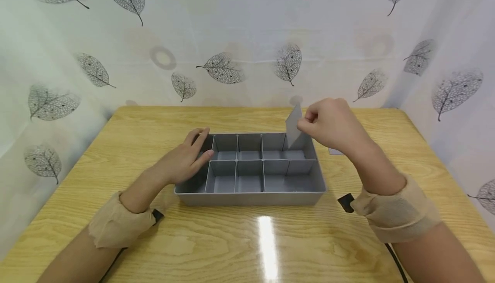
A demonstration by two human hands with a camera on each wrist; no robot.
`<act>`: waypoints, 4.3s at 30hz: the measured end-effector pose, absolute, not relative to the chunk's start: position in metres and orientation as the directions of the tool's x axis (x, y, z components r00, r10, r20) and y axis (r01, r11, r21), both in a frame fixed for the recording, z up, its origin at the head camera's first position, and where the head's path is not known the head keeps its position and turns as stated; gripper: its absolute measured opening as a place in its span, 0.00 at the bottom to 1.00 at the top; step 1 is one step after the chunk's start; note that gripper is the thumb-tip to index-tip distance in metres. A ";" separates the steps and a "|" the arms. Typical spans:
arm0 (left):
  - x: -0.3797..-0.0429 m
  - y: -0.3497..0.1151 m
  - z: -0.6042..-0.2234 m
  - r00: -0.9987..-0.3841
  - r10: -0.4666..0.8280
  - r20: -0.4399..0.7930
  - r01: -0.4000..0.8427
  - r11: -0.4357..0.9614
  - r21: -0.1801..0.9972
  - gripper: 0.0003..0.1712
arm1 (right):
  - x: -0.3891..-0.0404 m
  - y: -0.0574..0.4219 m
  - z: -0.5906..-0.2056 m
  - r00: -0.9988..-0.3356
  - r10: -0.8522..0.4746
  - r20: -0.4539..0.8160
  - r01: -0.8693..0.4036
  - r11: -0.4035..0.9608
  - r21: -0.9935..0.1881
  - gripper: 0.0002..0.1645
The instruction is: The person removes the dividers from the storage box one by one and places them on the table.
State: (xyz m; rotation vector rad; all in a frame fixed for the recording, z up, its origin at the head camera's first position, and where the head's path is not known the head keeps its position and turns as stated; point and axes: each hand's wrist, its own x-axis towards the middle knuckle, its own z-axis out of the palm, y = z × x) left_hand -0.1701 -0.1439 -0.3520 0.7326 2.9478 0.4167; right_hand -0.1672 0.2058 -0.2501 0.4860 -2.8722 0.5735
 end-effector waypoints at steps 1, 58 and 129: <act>-0.170 -0.144 -0.352 -0.884 0.467 -0.006 0.447 0.850 0.280 0.41 | -0.167 0.209 -0.250 -0.933 -0.272 0.236 -0.342 0.873 -0.348 0.14; -0.172 -0.144 -0.354 -0.889 0.458 -0.010 0.437 0.854 0.280 0.41 | -0.187 0.409 -0.338 -0.986 0.100 -0.134 0.141 0.928 -0.344 0.39; -0.172 -0.144 -0.349 -0.888 0.460 -0.023 0.438 0.859 0.264 0.42 | -0.176 0.366 -0.296 -0.988 0.143 0.061 0.124 0.960 -0.251 0.40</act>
